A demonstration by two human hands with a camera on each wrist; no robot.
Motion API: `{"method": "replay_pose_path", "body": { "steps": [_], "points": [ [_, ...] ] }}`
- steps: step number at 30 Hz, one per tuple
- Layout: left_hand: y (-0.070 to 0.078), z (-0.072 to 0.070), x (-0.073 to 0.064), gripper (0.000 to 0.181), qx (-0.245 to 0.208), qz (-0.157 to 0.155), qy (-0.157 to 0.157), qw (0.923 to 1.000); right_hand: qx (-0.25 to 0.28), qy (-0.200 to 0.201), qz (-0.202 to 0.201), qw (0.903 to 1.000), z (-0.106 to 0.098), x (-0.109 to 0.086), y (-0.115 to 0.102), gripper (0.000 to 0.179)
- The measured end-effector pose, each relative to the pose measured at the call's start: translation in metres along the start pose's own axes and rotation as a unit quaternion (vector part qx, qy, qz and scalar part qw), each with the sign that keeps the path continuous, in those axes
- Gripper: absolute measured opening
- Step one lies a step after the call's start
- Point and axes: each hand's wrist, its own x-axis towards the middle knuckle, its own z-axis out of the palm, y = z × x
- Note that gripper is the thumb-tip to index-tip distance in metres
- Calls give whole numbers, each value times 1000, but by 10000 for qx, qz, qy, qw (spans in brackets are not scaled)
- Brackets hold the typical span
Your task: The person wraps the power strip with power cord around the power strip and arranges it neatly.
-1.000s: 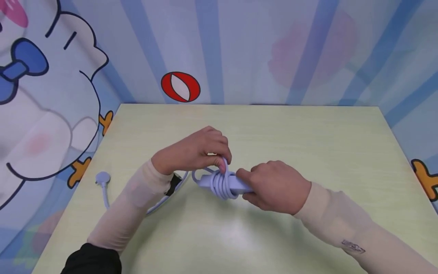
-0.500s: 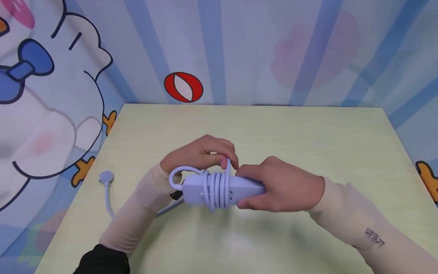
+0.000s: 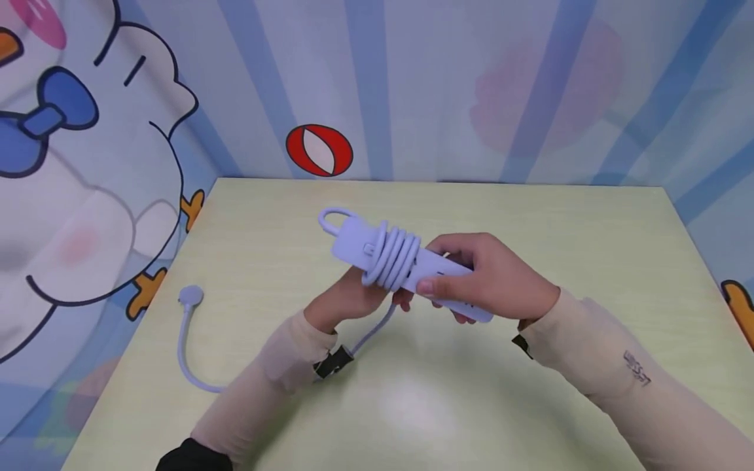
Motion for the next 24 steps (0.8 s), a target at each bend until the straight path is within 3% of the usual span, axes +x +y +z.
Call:
{"method": "replay_pose_path", "body": {
  "steps": [2, 6, 10, 14, 19, 24],
  "points": [
    [3, 6, -3, 14, 824, -120, 369, 9958, 52, 146, 79, 9998, 0, 5, 3, 18],
    [10, 16, -5, 20, 1155, -805, 1052, 9844, 177, 377, 175, 9990, 0, 13, 8, 22],
    [16, 22, -6, 27, 1852, -1120, 1400, 9662, 269, 508, 207, 9981, 2, 18, 13, 22],
    [21, 25, -8, 31, 2442, -1356, 1436, 9494, 402, 635, 135, 9971, 5, 20, 17, 19],
    [24, 26, -13, 32, 2782, -1587, 1287, 9385, 399, 898, 76, 9951, 10, 21, 23, 21],
    [27, 26, -21, 27, 3189, -1681, 1103, 9262, 85, 1353, 279, 9904, 7, 25, 32, 27]
  ]
}}
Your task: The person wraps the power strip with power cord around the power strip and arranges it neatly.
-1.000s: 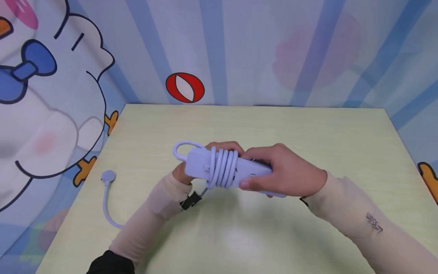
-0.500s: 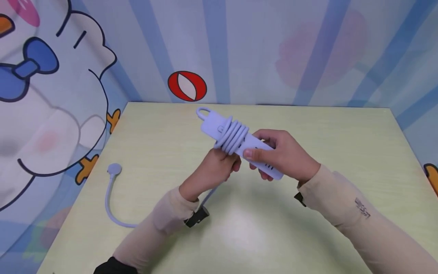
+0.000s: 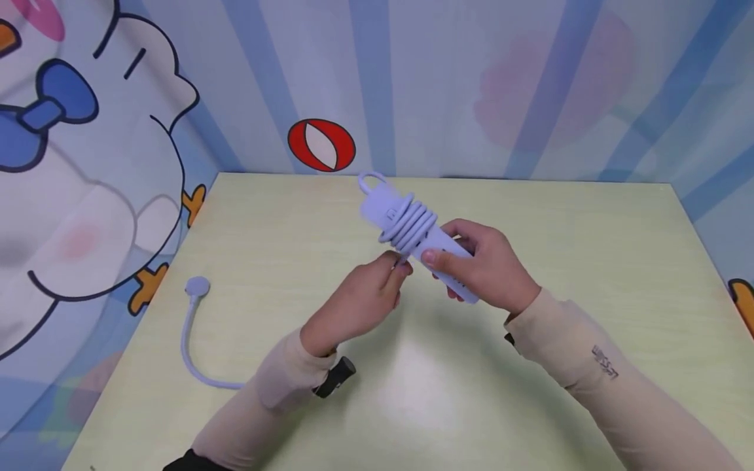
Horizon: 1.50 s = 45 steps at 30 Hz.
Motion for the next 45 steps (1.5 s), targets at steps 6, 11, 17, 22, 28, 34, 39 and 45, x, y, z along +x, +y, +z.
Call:
{"method": "replay_pose_path", "body": {
  "steps": [6, 11, 17, 22, 28, 34, 39, 45],
  "points": [
    [0, -8, -6, 25, 573, 204, -43, 9981, -324, 555, 92, 9979, -13, 7, 17, 29],
    [4, -19, -8, 22, 1341, 318, 103, 9904, -718, 582, 207, 9955, -12, 7, 20, 34],
    [14, -29, -13, 20, 2470, 732, 597, 9644, -1623, 677, 196, 9842, -7, 6, 13, 43],
    [18, -26, -16, 20, 3429, 992, 1064, 9281, -2659, 578, -95, 9622, 5, 3, 8, 50],
    [24, -27, -15, 8, 4072, 1127, 1121, 8994, -3712, 467, -564, 9257, 19, -3, -1, 46],
    [15, -35, -9, 6, 4654, 2366, 1605, 8377, -4103, -209, -558, 9100, 17, -6, -13, 38],
    [0, -44, 1, 12, 4830, 3553, 1852, 7786, -3850, -1196, -374, 9144, 8, -9, -19, 33],
    [-16, -51, 19, 21, 4368, 4941, 1967, 7255, -3626, -2095, -559, 9064, 2, -14, -27, 26]
  ]
}}
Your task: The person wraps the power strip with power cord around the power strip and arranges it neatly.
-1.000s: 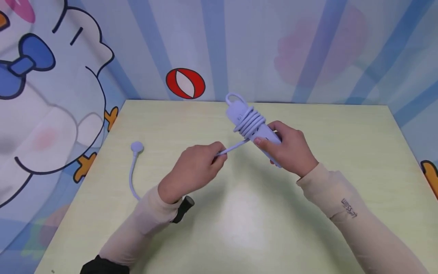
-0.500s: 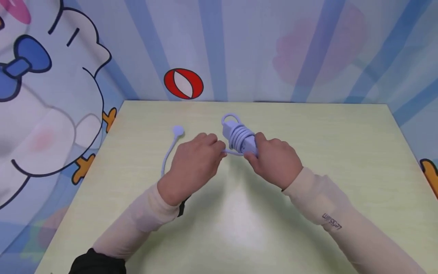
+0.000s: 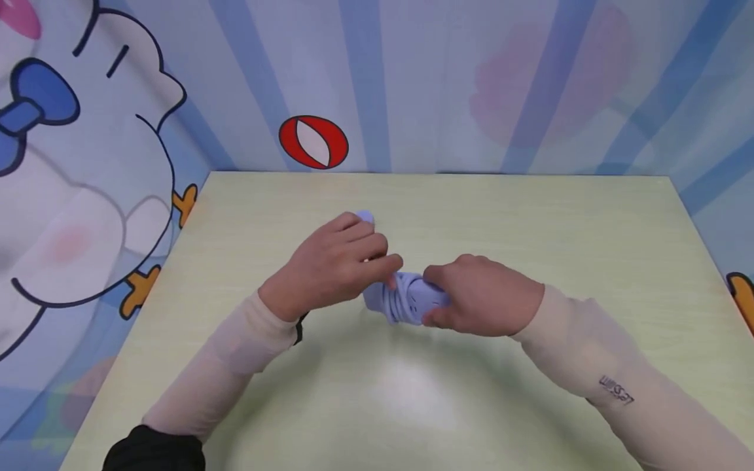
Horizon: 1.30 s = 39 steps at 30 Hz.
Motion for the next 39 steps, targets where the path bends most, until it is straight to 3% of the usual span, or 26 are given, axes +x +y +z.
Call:
{"method": "replay_pose_path", "body": {
  "steps": [3, 6, 14, 19, 24, 28, 31, 33, 36, 39],
  "points": [
    [-5, 4, -1, 22, -206, 340, 336, 9986, 56, -187, -291, 9994, -4, -5, -5, 25],
    [-6, 7, 0, 19, -345, 484, 576, 9966, 22, -186, -606, 9980, -6, -11, -9, 24],
    [-5, 7, 3, 16, -840, 477, 1163, 9885, 164, -58, -1378, 9903, -10, -27, -18, 21],
    [-2, 6, 4, 21, -1684, 388, 1185, 9778, -99, 204, -1701, 9852, -9, -33, -21, 23],
    [-3, 11, 2, 21, -2876, 339, 1107, 9507, -173, 182, -1848, 9825, -9, -34, -23, 25],
    [-3, 12, 2, 17, -3638, 196, 796, 9279, -29, 103, -1994, 9799, -11, -36, -23, 24],
    [-1, 11, 2, 18, -4155, -51, 358, 9089, 244, 108, -2214, 9748, -11, -37, -22, 23],
    [1, 12, 1, 34, -4425, -265, 156, 8962, 425, 208, -2442, 9686, -11, -37, -20, 23],
    [5, 13, 1, 54, -4764, -567, 101, 8773, 605, 490, -2753, 9582, -12, -35, -19, 29],
    [9, 15, 0, 35, -5050, -972, 105, 8576, 577, 878, -2914, 9508, -14, -33, -17, 34]
  ]
}}
